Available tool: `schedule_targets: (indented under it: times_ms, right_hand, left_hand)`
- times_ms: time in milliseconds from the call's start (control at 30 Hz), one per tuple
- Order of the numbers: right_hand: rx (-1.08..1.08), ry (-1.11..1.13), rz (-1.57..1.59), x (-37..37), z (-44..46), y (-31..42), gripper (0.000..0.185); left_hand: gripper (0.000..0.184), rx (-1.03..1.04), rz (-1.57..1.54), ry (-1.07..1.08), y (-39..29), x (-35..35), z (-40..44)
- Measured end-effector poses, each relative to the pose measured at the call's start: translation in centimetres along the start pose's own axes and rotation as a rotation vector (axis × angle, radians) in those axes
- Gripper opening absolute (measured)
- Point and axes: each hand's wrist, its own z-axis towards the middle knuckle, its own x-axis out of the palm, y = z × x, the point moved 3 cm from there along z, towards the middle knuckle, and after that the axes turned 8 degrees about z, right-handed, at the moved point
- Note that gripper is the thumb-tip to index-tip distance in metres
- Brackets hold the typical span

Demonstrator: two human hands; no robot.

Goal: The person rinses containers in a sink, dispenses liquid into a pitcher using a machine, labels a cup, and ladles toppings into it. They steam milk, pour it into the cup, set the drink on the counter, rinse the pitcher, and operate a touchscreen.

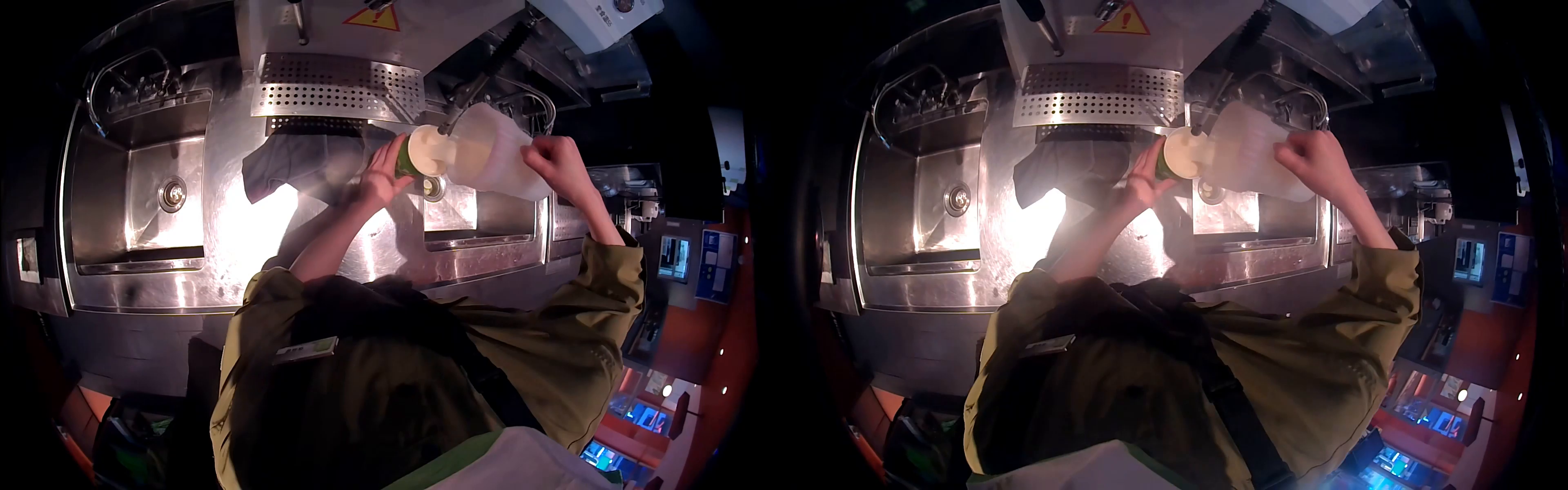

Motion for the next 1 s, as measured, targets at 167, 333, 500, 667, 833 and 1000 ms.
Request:
schedule_targets:
  times_ms: [167, 333, 500, 667, 833, 1000]
  right_hand:
    - [-0.1, -0.01, -0.072, -0.2, 0.2, 2.3, 0.03]
    - [-0.158, 0.005, -0.165, -0.1, 0.6, 3.7, 0.028]
    - [-0.103, 0.047, -0.262, 0.1, 0.8, 4.8, 0.028]
    - [-0.087, 0.005, -0.238, 0.2, 0.3, 4.1, 0.028]
    - [-0.035, -0.1, -0.01, 0.6, -1.7, 0.5, 0.029]
    - [0.077, -0.25, 0.528, 4.8, -5.4, -6.3, 0.032]
  left_hand:
    - [0.085, -0.011, -0.011, 0.033, 0.2, 0.1, 0.1]
    - [0.086, -0.032, -0.007, 0.05, 0.0, 0.0, 0.0]
    - [0.086, -0.026, -0.014, 0.051, 0.2, 0.0, 0.0]
    - [0.086, -0.029, -0.012, 0.04, 0.2, 0.2, 0.0]
    - [0.087, -0.05, -0.016, 0.038, -0.4, 0.3, 0.3]
    - [0.082, -0.12, -0.089, 0.043, -2.8, -0.9, 0.7]
